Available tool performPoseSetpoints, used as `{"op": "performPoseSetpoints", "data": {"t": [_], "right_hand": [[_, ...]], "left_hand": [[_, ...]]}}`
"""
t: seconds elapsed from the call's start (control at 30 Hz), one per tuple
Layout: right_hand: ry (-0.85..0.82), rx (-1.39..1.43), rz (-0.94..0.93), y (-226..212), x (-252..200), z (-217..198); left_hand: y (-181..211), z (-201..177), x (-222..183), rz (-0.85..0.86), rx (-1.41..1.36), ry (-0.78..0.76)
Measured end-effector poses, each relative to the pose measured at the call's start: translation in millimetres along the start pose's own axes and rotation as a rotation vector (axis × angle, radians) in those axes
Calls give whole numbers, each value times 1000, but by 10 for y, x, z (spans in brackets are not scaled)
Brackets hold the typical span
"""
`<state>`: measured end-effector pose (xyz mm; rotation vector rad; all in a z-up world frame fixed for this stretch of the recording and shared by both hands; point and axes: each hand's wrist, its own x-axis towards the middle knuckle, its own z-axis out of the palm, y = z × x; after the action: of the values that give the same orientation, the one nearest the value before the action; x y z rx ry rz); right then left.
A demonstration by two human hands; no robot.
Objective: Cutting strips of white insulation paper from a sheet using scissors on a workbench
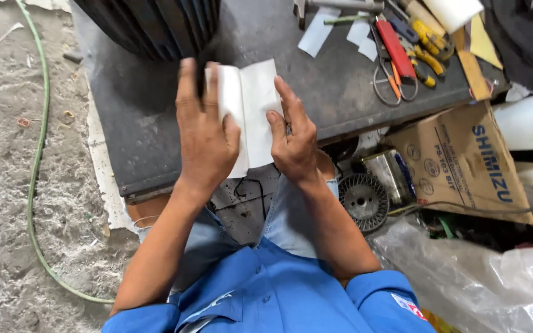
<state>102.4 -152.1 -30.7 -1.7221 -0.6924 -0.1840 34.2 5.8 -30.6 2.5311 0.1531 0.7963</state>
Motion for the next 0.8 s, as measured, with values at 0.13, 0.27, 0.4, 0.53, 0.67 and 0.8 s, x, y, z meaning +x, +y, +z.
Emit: {"op": "performPoseSetpoints", "data": {"t": [0.13,0.27,0.4,0.53,0.67,0.8], "right_hand": [[-44,42,6,15,-19,-23],[-10,60,61,-2,-23,-53],[5,84,154,77,-36,-98],[9,100,122,142,-17,-137],[64,63,31,174,33,-222],[122,-23,50,169,-6,-334]], "left_hand": [[195,-328,233,83,263,-172],[160,-467,282,199,361,-172],[20,-525,228,244,643,-255],[-162,-343,138,244,746,-407],[-355,-193,17,209,619,-276],[-472,-295,-88,95,767,-313]]}}
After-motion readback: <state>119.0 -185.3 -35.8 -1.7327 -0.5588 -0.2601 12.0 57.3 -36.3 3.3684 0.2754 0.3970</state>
